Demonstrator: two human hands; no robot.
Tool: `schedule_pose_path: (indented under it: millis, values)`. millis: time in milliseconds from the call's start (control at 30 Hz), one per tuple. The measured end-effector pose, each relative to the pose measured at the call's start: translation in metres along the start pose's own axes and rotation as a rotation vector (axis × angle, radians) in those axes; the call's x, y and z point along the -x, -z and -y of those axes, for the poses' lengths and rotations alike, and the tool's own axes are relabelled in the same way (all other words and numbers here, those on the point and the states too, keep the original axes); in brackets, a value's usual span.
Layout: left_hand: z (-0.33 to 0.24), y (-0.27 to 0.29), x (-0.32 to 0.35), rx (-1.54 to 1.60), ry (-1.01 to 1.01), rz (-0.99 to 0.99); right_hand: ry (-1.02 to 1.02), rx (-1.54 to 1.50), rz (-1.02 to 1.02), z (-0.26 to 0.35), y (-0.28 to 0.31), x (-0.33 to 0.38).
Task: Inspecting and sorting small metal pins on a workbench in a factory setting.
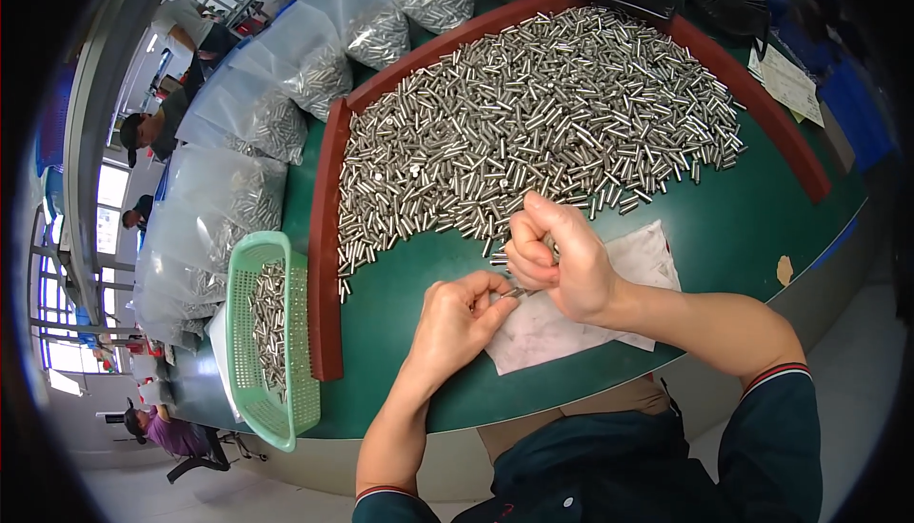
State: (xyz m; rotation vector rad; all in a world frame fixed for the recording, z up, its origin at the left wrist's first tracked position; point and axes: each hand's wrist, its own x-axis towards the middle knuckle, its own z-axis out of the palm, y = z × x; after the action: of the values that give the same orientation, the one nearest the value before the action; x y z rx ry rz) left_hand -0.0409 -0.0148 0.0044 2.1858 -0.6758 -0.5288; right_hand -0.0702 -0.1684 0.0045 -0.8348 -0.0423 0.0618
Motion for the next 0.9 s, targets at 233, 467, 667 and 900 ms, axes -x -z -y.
schedule_pose_path:
  millis: [233, 467, 667, 900]
  values:
    - [0.0005, -0.0006, 0.0018, -0.026, -0.004, -0.006, 0.004, -0.044, 0.008, -0.0001, 0.0005, 0.0003]
    - [-0.003, 0.001, 0.0011, -0.064, -0.018, -0.008, -0.006, -0.036, 0.018, 0.0014, 0.0008, -0.0005]
    - [-0.0028, 0.0017, 0.0013, -0.078, -0.033, 0.0, -0.017, -0.044, 0.027, -0.0001, 0.0021, -0.0009]
    - [-0.0042, 0.001, 0.0008, -0.087, -0.044, -0.002, -0.012, -0.049, 0.027, -0.0009, 0.0026, 0.0001]
